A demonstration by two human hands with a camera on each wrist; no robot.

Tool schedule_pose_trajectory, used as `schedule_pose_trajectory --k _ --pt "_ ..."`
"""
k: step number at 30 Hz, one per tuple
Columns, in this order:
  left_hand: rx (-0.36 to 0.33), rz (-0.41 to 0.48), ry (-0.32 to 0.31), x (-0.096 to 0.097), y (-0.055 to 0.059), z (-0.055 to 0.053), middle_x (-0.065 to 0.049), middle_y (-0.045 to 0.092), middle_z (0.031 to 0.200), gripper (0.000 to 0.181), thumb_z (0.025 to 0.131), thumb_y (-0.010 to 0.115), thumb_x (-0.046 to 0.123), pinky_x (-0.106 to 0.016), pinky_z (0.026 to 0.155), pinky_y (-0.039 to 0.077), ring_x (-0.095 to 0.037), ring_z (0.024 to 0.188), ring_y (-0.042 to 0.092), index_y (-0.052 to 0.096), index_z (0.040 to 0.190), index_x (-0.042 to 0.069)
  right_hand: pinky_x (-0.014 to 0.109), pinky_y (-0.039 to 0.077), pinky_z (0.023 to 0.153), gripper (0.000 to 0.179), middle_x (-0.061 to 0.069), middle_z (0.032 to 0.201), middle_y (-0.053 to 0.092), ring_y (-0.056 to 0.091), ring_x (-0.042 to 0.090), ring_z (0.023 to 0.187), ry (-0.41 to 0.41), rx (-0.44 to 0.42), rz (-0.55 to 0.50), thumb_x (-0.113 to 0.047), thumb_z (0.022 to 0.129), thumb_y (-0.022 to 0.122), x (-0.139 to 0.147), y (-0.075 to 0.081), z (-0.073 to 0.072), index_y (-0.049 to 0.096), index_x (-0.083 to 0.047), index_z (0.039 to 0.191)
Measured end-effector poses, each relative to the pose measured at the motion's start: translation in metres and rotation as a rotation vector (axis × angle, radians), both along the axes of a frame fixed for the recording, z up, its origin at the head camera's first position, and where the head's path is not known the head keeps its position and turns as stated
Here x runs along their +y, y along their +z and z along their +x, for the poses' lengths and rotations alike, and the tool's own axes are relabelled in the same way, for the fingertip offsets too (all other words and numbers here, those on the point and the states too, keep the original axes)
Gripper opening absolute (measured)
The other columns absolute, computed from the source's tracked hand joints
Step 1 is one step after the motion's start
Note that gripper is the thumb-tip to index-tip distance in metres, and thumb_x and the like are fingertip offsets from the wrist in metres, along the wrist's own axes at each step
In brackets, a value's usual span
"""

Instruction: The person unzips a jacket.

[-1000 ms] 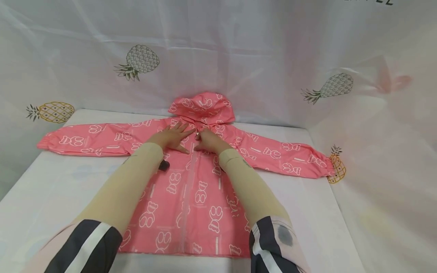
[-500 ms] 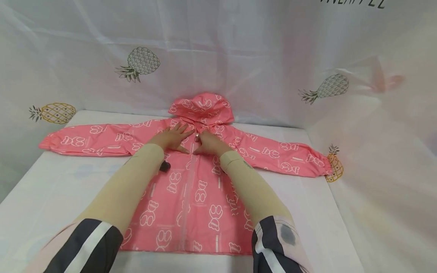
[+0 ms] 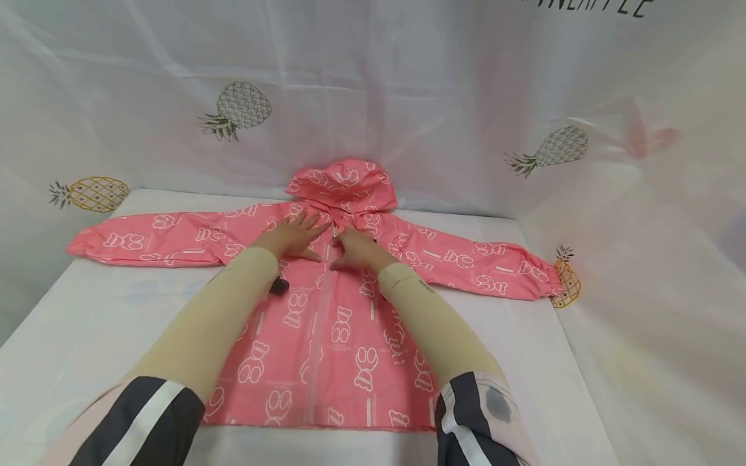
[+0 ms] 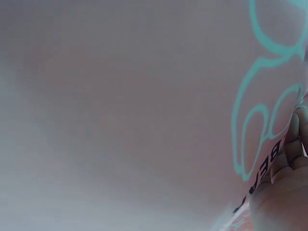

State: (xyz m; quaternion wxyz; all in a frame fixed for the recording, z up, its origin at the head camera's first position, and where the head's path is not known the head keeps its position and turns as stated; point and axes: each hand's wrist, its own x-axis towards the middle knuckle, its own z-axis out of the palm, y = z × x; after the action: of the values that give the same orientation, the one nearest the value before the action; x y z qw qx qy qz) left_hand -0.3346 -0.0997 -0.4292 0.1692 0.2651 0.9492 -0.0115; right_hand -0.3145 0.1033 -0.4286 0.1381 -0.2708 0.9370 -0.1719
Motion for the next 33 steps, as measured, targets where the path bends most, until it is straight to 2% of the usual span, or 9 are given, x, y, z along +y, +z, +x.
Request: schedule_pose_trajectory --k 7,11,15,20,25,28,33 --pt "0.109 -0.053 -0.031 0.005 0.001 0.009 -0.007 0.013 0.162 0.088 0.087 0.058 0.062 -0.063 0.112 0.006 -0.04 0.146 0.003 0.021 0.157 0.023 0.032 0.046 0.078 0.054 0.003 0.099 0.058 0.054 0.017 0.084 0.014 0.008 0.018 -0.036 0.078 0.083 0.002 0.0 0.009 0.065 -0.006 0.12" --pt "0.127 -0.045 -0.033 0.007 0.0 0.01 -0.013 0.024 0.159 0.086 0.087 0.062 0.058 -0.064 0.112 0.008 -0.045 0.145 0.006 0.027 0.156 0.02 0.031 0.046 0.078 0.053 0.003 0.099 0.058 0.054 0.017 0.085 0.025 0.014 0.01 -0.036 0.078 0.083 0.003 0.0 0.014 0.064 -0.007 0.119" --pt "0.157 -0.042 -0.047 0.008 -0.003 0.01 -0.016 0.038 0.147 0.083 0.086 0.064 0.057 -0.063 0.111 0.015 -0.041 0.142 0.021 0.034 0.153 0.018 0.03 0.045 0.077 0.053 0.002 0.095 0.057 0.053 0.016 0.084 0.038 0.03 0.001 -0.036 0.078 0.083 0.004 -0.001 0.018 0.065 -0.007 0.118" --pt "0.218 -0.032 -0.083 0.012 0.0 0.014 -0.012 0.046 0.138 0.072 0.086 0.067 0.055 -0.059 0.108 0.026 -0.034 0.133 0.035 0.05 0.143 0.015 0.03 0.044 0.076 0.054 0.002 0.093 0.056 0.052 0.017 0.083 0.033 0.027 -0.009 -0.036 0.077 0.084 0.005 0.0 0.023 0.064 -0.007 0.118" --pt "0.27 0.024 -0.08 0.012 0.0 0.022 -0.01 0.052 0.131 0.055 0.085 0.07 0.05 -0.052 0.099 0.039 -0.033 0.121 0.042 0.065 0.123 0.01 0.031 0.043 0.078 0.056 0.001 0.097 0.057 0.05 0.017 0.084 0.061 0.051 -0.012 -0.036 0.075 0.084 0.007 -0.001 0.029 0.065 -0.006 0.118" --pt "0.288 0.088 -0.061 0.01 -0.004 0.025 -0.012 0.057 0.118 0.048 0.084 0.073 0.045 -0.048 0.092 0.044 -0.032 0.109 0.049 0.066 0.113 0.008 0.031 0.043 0.078 0.056 0.001 0.097 0.057 0.05 0.017 0.084 0.072 0.055 -0.012 -0.036 0.076 0.084 0.007 -0.001 0.033 0.065 -0.007 0.119" --pt "0.287 0.225 -0.027 0.007 -0.012 0.031 -0.011 0.059 0.094 0.035 0.085 0.075 0.037 -0.046 0.082 0.048 -0.032 0.091 0.058 0.061 0.096 0.007 0.031 0.044 0.078 0.057 0.001 0.098 0.055 0.05 0.017 0.086 0.046 0.01 -0.025 -0.036 0.076 0.084 0.007 0.0 0.039 0.063 -0.009 0.121"
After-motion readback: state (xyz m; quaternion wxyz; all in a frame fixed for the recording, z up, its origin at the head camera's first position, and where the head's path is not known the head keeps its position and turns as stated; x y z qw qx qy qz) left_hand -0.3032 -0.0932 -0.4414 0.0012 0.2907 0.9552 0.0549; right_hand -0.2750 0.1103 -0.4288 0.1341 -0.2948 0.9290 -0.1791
